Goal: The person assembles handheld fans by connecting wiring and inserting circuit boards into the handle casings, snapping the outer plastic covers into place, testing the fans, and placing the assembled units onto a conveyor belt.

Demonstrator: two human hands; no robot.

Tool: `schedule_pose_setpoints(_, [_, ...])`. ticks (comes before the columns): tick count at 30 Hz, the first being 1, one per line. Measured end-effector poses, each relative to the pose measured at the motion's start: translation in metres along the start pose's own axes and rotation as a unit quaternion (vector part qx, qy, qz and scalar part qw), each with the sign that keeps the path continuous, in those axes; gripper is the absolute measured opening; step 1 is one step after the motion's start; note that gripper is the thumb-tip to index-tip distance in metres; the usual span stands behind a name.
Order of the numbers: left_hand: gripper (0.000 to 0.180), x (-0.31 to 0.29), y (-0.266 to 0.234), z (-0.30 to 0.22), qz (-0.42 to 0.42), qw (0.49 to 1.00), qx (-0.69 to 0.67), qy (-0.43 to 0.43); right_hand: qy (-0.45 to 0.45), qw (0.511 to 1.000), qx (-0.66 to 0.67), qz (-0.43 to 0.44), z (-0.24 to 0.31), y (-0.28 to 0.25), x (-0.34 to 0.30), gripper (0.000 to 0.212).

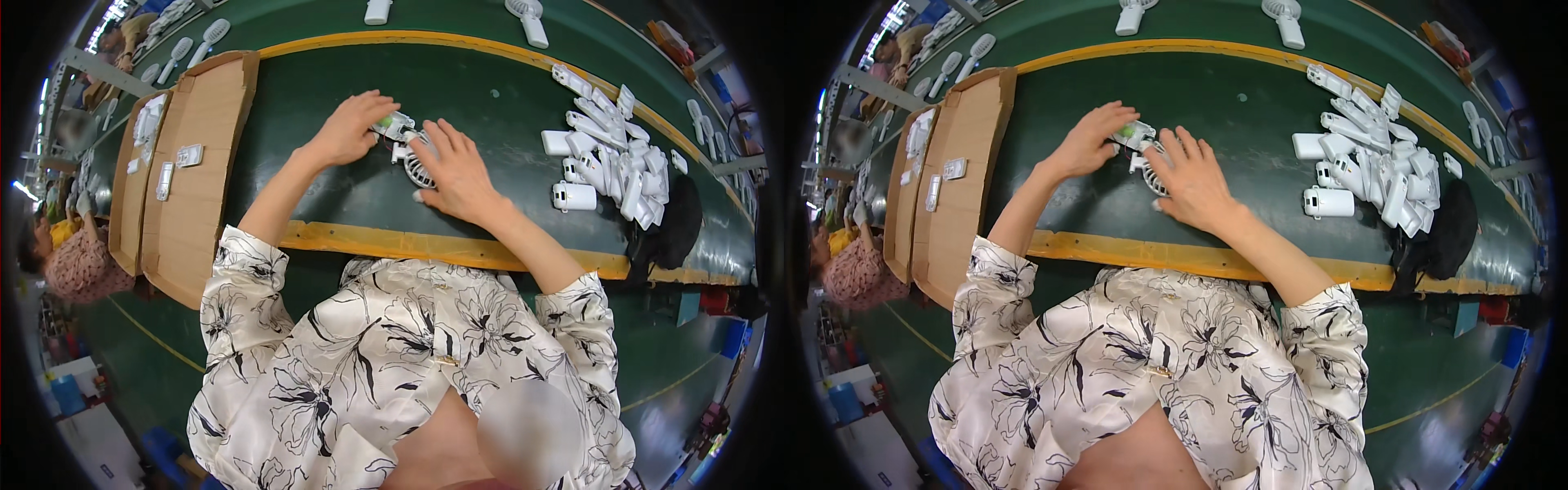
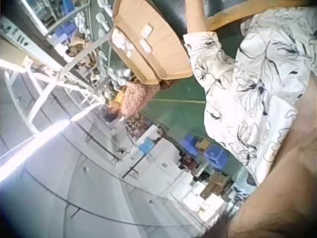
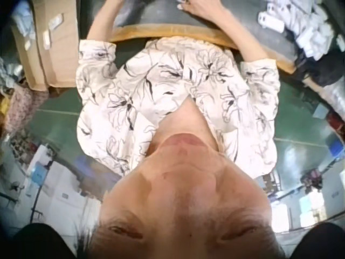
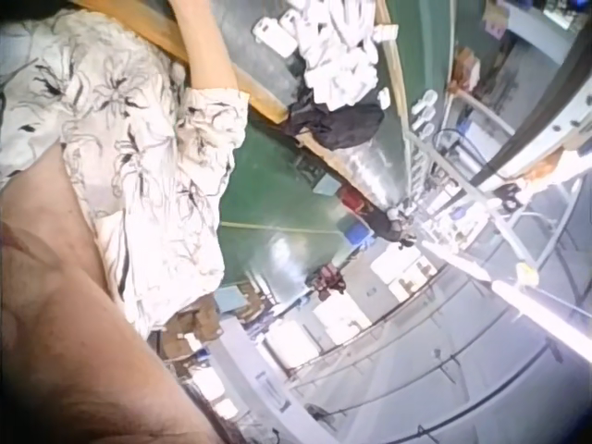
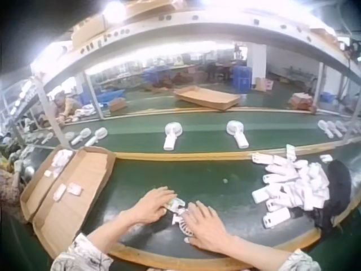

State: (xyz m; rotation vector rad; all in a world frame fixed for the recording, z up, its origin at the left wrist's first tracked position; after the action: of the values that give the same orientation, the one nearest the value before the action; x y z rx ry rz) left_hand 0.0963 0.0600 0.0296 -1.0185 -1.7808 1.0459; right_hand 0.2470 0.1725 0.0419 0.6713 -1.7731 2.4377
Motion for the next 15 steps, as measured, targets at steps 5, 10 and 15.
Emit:
schedule_pose_setpoints(5, [0.049,0.011,0.001,-0.004,0.054,0.995,0.006,-0.079,0.084,0.984,0.126,-0.094,-0.037,-0.013,-0.005,0.063])
schedule_pose_setpoints(10, [0.06,0.035,-0.002,-0.014,0.069,0.962,-0.104,-0.243,0.312,0.835,0.353,-0.286,-0.103,-0.042,-0.019,0.059])
schedule_pose_setpoints(15, [0.063,0.041,0.025,-0.028,0.028,0.879,-0.341,-0.333,0.401,0.728,0.367,-0.418,-0.141,-0.066,-0.026,0.057])
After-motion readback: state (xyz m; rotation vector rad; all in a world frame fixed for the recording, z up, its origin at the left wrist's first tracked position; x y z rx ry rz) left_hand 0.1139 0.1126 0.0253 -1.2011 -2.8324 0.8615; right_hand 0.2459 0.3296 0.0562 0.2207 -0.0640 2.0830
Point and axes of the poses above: each hand's wrist, its own x-axis towards the middle knuckle, its own y-axis out of the palm, z = x × y, the point moved 4 cm from there along x, towards the middle knuckle, and after that the axes turned 4 degrees about -y, right-handed, at the moved point
